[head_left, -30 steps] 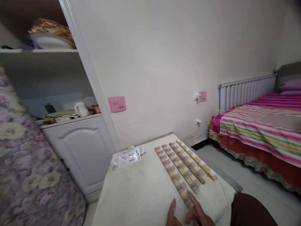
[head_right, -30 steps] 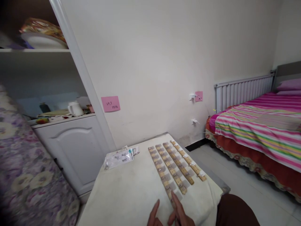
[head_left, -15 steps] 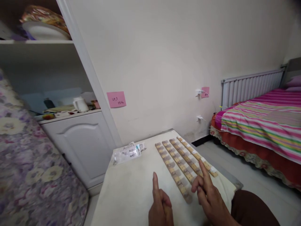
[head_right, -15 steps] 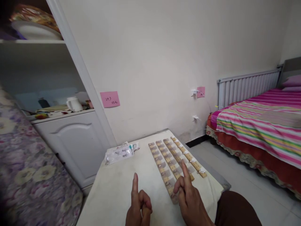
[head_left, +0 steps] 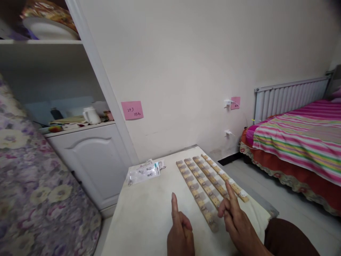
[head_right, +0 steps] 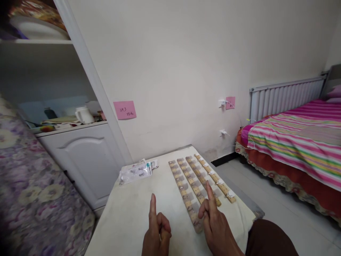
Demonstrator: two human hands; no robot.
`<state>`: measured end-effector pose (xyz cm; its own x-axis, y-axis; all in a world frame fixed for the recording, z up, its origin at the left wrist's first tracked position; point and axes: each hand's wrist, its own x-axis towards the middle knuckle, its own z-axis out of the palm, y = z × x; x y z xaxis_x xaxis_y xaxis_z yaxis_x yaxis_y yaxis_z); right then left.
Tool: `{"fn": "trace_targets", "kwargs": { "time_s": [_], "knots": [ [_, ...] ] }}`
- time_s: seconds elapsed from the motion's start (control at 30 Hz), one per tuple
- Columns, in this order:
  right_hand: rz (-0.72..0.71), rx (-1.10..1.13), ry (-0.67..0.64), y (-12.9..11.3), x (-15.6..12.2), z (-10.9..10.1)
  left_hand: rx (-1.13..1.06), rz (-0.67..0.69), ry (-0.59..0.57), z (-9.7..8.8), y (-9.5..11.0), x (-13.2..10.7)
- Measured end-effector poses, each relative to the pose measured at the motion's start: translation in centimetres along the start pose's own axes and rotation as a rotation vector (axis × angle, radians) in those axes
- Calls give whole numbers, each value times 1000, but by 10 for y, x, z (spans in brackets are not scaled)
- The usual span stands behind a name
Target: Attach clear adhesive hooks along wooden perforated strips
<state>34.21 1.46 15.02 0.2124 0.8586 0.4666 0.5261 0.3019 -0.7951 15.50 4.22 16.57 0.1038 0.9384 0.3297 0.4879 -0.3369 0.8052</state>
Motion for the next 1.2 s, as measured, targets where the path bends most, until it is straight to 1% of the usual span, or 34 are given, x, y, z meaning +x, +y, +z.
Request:
{"fn": "trace_targets", "kwargs": {
  "time_s": [0.13, 0.3, 0.43, 0.6, 0.8, 1.0, 1.2],
  "knots": [
    [-3, 7, 11, -2, 0, 1, -5, 6, 13, 1, -1, 0],
    [2, 6, -20, -8, -1, 1, -23, 8, 15, 2, -1, -1],
    [-2, 11, -36, -10, -2, 3, -33, 10, 20, -1, 0, -2],
    [-44, 16, -54, -9, -2, 9, -33, -2, 29, -4, 2, -4],
    [-70, 29, -47, -13, -1, 14, -41, -7, 41, -9, 4, -5],
    [-49, 40, -102, -14, 0, 17, -18, 3, 50, -14, 0, -6],
    [-61, 63, -119, -12, 3, 21, -24, -20, 56, -13, -4, -5]
  ]
}}
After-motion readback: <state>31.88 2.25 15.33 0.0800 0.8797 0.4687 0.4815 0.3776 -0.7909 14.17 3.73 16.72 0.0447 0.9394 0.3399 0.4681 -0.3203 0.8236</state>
